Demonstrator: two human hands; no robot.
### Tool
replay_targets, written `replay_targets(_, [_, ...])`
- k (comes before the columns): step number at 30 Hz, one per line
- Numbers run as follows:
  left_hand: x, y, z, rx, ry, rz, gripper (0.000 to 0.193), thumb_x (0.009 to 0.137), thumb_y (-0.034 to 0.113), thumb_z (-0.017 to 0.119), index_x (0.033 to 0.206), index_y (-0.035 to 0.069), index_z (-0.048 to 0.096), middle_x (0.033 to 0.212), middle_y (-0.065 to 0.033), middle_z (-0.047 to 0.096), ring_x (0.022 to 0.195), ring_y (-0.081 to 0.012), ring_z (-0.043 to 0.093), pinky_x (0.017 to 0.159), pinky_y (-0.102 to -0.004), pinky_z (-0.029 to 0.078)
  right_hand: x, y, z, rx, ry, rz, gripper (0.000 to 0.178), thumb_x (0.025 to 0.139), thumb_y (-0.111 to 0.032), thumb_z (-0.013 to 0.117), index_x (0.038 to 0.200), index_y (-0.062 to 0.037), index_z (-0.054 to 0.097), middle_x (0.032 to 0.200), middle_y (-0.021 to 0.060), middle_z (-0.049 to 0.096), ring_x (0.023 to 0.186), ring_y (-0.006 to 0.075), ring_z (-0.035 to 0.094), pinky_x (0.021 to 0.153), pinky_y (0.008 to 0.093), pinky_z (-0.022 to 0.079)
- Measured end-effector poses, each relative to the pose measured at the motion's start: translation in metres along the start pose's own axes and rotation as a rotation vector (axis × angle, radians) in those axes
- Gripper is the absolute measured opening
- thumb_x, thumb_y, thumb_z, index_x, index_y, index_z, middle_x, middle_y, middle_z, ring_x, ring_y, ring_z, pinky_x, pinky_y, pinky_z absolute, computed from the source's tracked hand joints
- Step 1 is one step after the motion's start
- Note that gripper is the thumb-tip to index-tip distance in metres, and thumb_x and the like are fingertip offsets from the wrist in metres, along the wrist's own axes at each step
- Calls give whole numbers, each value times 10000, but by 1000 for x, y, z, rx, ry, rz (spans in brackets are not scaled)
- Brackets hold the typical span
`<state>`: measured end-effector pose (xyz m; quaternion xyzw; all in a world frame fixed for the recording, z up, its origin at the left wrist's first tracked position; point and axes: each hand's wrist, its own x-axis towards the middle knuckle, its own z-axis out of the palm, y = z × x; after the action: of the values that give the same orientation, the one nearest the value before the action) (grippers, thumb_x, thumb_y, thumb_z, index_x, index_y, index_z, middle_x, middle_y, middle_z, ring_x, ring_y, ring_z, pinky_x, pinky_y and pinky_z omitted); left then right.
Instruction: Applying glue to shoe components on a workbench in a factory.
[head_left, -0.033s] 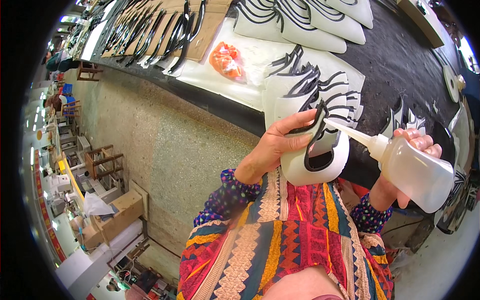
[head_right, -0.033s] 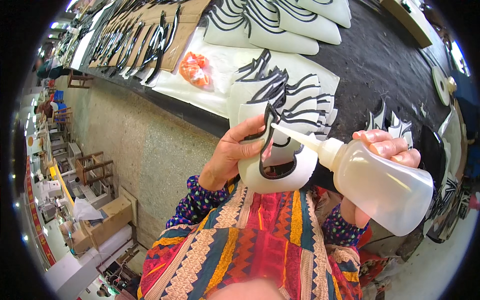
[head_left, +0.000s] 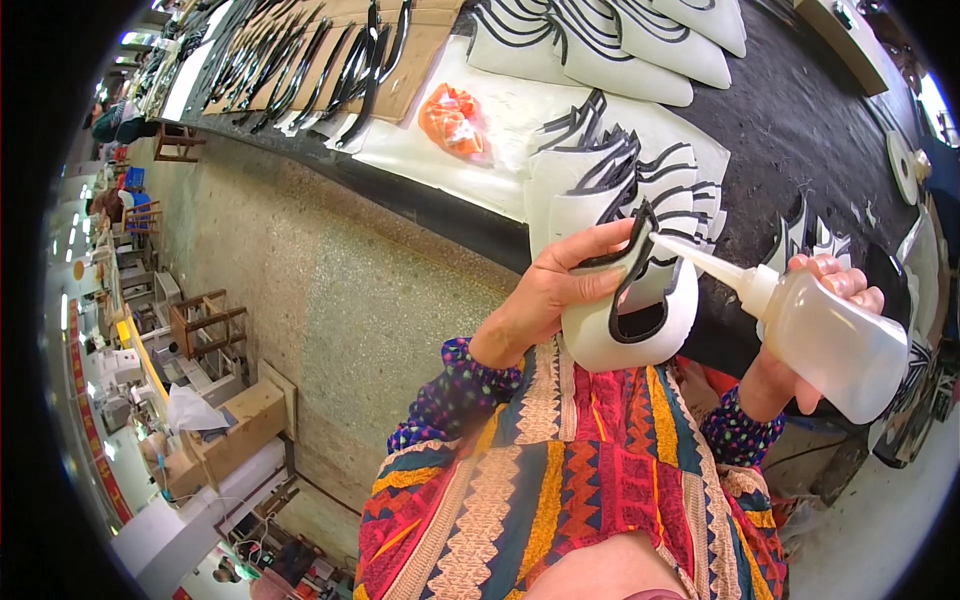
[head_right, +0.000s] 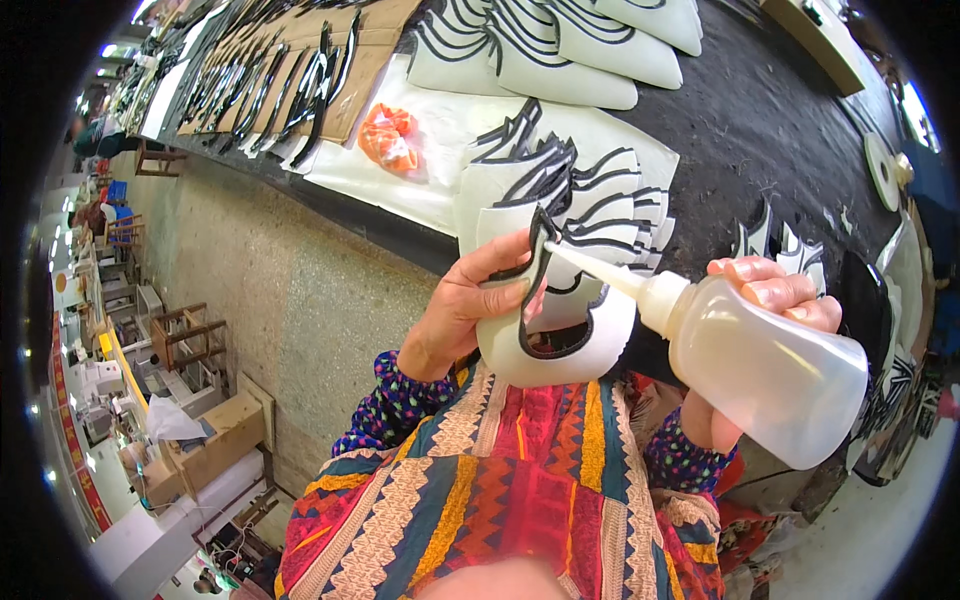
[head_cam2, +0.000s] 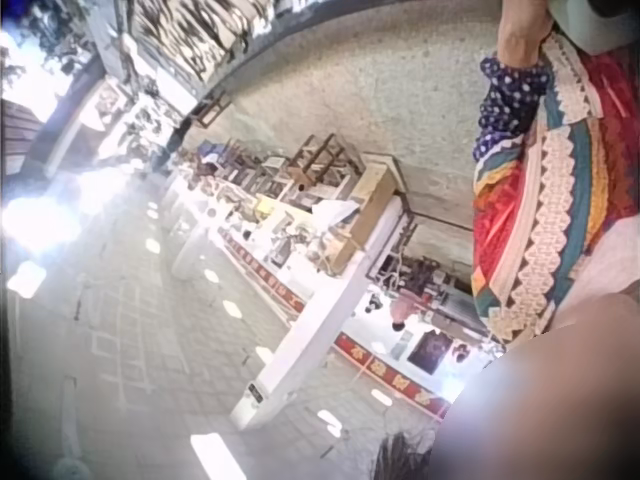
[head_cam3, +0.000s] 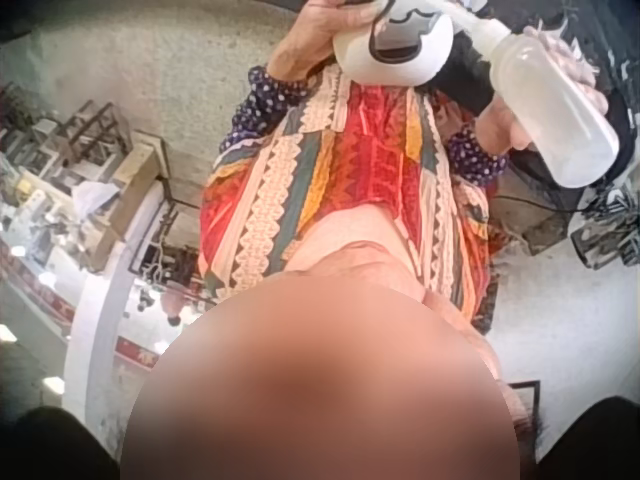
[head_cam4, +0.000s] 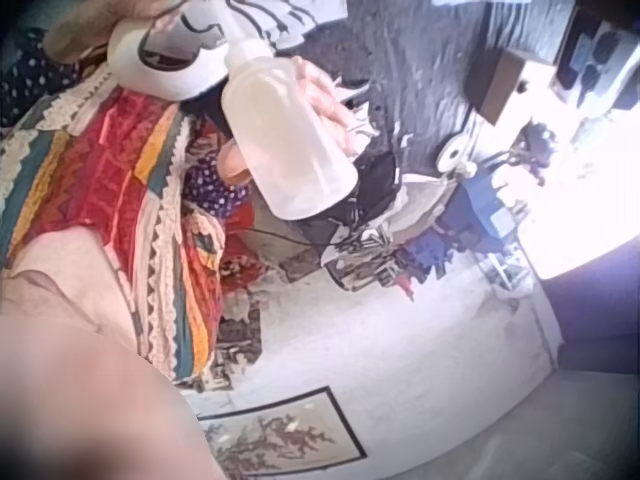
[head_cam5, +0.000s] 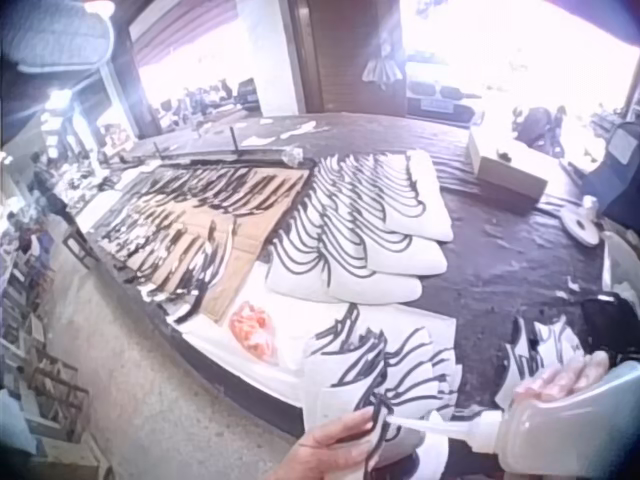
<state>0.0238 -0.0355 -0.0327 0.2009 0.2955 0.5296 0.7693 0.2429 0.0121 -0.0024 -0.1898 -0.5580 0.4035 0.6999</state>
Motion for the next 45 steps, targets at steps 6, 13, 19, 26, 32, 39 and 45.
replay_targets(6, [-2, 1, -1, 40, -33, -29, 462, 820, 51, 534, 1258, 55, 387, 1138, -62, 470, 1042, -145, 469, 884, -255, 390, 8, 7, -3, -26, -209, -130, 935, 463, -670, 646, 1122, -63, 381, 1041, 60, 468, 986, 273, 467, 859, 419, 385])
replay_targets(13, [-3, -2, -1, 9, -39, -31, 456, 815, 59, 545, 1247, 45, 399, 1157, -65, 478, 1054, -150, 467, 890, -261, 393, 13, 6, -3, 3, -122, -128, 937, 428, -564, 755, 1124, -58, 386, 999, 123, 528, 950, 313, 523, 794, 409, 456])
replay_targets(19, [-4, -3, -1, -21, -34, -31, 455, 815, 41, 537, 1248, 43, 397, 1173, -68, 481, 1057, -150, 468, 888, -265, 398, 16, 6, -5, 11, -249, -153, 919, 423, -574, 750, 1107, -70, 399, 1006, 111, 524, 928, 295, 529, 806, 409, 448])
replay_targets(26, [-7, -2, 2, -19, -35, -42, 445, 819, 35, 527, 1246, 40, 401, 1168, -60, 496, 1059, -141, 468, 897, -260, 388, 13, 1, -5, -31, -206, -66, 895, 455, -674, 643, 1084, -84, 403, 1019, 41, 471, 990, 262, 464, 876, 411, 393])
replay_targets(32, [-7, -2, 6, 86, -35, -18, 425, 824, 11, 508, 1238, 38, 415, 1178, -47, 485, 1057, -122, 456, 911, -245, 362, 11, -2, -5, -28, -196, -30, 877, 439, -636, 679, 1067, -84, 417, 1005, 42, 482, 981, 251, 471, 877, 415, 391])
replay_targets(39, [-8, -5, 8, 103, -10, -2, 431, 817, 11, 521, 1233, 13, 407, 1157, -69, 498, 1055, -144, 469, 909, -273, 374, 12, -6, -7, 9, -273, -49, 887, 432, -629, 689, 1077, -86, 413, 1013, 42, 488, 1001, 256, 461, 856, 407, 397])
replay_targets(45, [-8, -7, 7, 142, -50, 21, 417, 836, 31, 507, 1242, 42, 412, 1195, -43, 471, 1071, -115, 439, 921, -243, 346, 11, -5, -6, -66, -126, -6, 877, 417, -616, 705, 1056, -88, 418, 1015, 44, 486, 1007, 258, 457, 877, 412, 392])
